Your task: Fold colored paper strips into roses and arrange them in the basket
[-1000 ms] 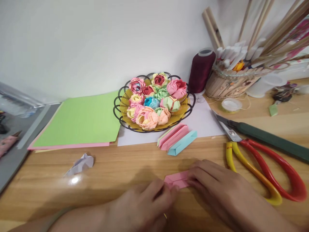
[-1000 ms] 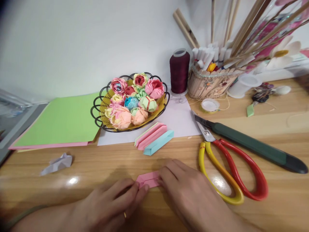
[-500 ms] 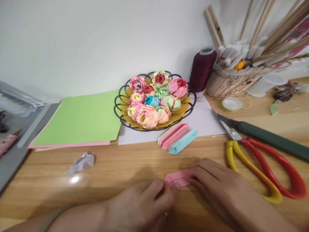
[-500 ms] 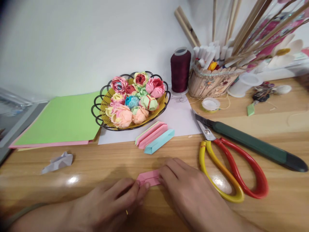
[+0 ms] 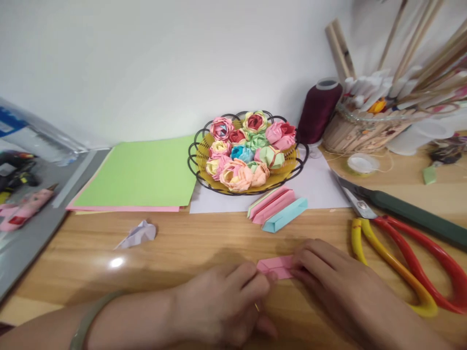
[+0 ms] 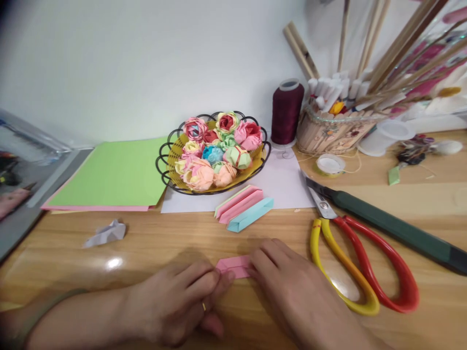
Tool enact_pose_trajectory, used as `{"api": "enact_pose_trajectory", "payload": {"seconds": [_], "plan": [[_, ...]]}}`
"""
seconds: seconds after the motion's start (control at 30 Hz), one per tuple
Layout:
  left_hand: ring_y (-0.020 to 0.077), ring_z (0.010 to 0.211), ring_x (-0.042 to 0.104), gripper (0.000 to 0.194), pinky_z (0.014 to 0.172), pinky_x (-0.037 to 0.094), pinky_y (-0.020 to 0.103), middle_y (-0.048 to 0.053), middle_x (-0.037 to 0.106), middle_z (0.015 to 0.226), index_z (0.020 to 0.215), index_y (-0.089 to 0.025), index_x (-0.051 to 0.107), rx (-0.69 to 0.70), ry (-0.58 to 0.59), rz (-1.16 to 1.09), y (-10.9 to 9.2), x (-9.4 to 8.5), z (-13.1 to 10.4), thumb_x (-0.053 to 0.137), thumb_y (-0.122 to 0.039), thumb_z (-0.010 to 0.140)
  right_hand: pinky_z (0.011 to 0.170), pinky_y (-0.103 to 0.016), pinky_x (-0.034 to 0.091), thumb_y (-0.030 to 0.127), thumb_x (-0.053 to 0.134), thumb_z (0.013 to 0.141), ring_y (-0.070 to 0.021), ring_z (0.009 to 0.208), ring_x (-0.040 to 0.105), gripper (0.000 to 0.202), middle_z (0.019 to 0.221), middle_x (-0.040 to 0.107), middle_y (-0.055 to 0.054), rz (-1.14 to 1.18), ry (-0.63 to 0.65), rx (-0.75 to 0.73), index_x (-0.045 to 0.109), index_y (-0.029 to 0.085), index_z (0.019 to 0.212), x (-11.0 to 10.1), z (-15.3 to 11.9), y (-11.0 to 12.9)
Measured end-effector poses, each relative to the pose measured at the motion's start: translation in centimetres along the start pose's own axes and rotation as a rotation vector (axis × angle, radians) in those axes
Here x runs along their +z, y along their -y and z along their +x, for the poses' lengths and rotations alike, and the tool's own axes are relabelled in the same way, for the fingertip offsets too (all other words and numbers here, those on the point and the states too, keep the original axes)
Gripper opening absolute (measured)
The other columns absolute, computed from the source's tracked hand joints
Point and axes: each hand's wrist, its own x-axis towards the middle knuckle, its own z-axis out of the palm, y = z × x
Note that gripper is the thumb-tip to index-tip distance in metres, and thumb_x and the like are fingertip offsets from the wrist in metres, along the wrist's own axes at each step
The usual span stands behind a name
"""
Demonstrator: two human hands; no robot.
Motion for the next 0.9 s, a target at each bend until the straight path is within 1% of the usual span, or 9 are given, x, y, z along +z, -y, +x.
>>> {"api": "enact_pose_trajectory", "payload": {"seconds": [0.1,0.23,0.37,0.43,0.53,0.63,0.77,0.83,0.9], "plan": [[0.0141,0.081,0.052,0.042,0.058,0.047,0.023,0.003,0.058,0.093,0.091,-0.014,0.062,-0.01,-0.013,0.026,0.1,0.1,-0.1,0.035,-0.047,0.089,0.05,-0.024,0.043,0.016,0.033,0.09,-0.0156,0.061,0.055,0.024,0.069,0.055,-0.003,-0.015,-0.02,-0.018,0.051,0.021,0.075,0.0,0.2,0.0],[0.0155,0.087,0.051,0.044,0.065,0.049,0.026,0.003,0.057,0.098,0.094,-0.017,0.062,-0.012,-0.001,0.083,0.0,0.2,-0.4,0.035,-0.05,0.088,0.053,-0.024,0.045,0.012,0.033,0.088,-0.0148,0.063,0.055,0.024,0.073,0.055,-0.004,-0.006,0.013,0.012,0.053,0.02,0.077,-0.1,0.2,0.1],[0.0153,0.089,0.051,0.041,0.066,0.05,0.027,0.002,0.055,0.113,0.092,-0.018,0.064,-0.012,0.003,0.125,0.0,0.1,-0.4,0.036,-0.049,0.088,0.057,-0.025,0.045,0.014,0.033,0.089,-0.0149,0.066,0.055,0.026,0.076,0.056,-0.005,0.005,0.011,0.044,0.057,0.019,0.08,-0.6,-0.2,0.1],[0.0158,0.092,0.05,0.041,0.067,0.05,0.027,0.003,0.053,0.121,0.097,-0.018,0.063,0.005,-0.005,0.151,0.1,0.1,-0.4,0.036,-0.048,0.089,0.057,-0.026,0.045,0.016,0.033,0.091,-0.0146,0.064,0.054,0.028,0.075,0.055,-0.005,-0.016,-0.01,0.059,0.058,0.018,0.078,-0.8,-0.4,-0.1],[0.0177,0.096,0.05,0.044,0.072,0.049,0.028,0.008,0.054,0.124,0.108,-0.013,0.059,0.043,-0.024,0.193,0.2,0.0,-0.5,0.037,-0.046,0.089,0.057,-0.027,0.044,0.018,0.034,0.091,-0.0149,0.063,0.054,0.029,0.073,0.055,-0.005,-0.079,-0.018,0.054,0.058,0.017,0.076,-1.2,-0.7,-0.4],[0.0181,0.096,0.052,0.046,0.073,0.05,0.029,0.009,0.056,0.123,0.113,-0.01,0.057,0.047,-0.046,0.217,0.2,-0.1,-0.4,0.037,-0.045,0.09,0.061,-0.03,0.045,0.017,0.033,0.091,-0.0177,0.07,0.056,0.028,0.079,0.059,-0.007,-0.185,-0.067,-0.038,0.06,0.017,0.083,-1.5,-1.0,0.0],[0.0165,0.094,0.054,0.048,0.072,0.05,0.027,0.009,0.057,0.123,0.12,-0.008,0.051,0.039,-0.034,0.234,0.0,-0.4,-0.2,0.035,-0.042,0.091,0.07,-0.036,0.048,0.01,0.026,0.089,-0.0226,0.085,0.058,0.036,0.091,0.065,-0.011,-0.361,-0.135,-0.286,0.06,0.012,0.101,-1.6,-1.4,1.5],[0.0163,0.093,0.055,0.047,0.072,0.05,0.026,0.009,0.058,0.122,0.12,-0.008,0.052,0.04,-0.044,0.238,-0.1,-0.4,-0.2,0.036,-0.041,0.091,0.07,-0.037,0.049,0.003,0.027,0.084,-0.0239,0.085,0.06,0.037,0.091,0.067,-0.012,-0.445,-0.126,-0.334,0.061,0.01,0.098,-1.6,-1.5,2.1],[0.0169,0.094,0.055,0.045,0.072,0.051,0.027,0.01,0.059,0.12,0.116,-0.008,0.055,0.044,-0.064,0.24,-0.1,-0.3,-0.3,0.038,-0.04,0.091,0.067,-0.038,0.051,-0.002,0.029,0.079,-0.0246,0.083,0.061,0.038,0.091,0.067,-0.014,-0.496,-0.118,-0.333,0.062,0.009,0.095,-1.7,-1.6,2.3]]}}
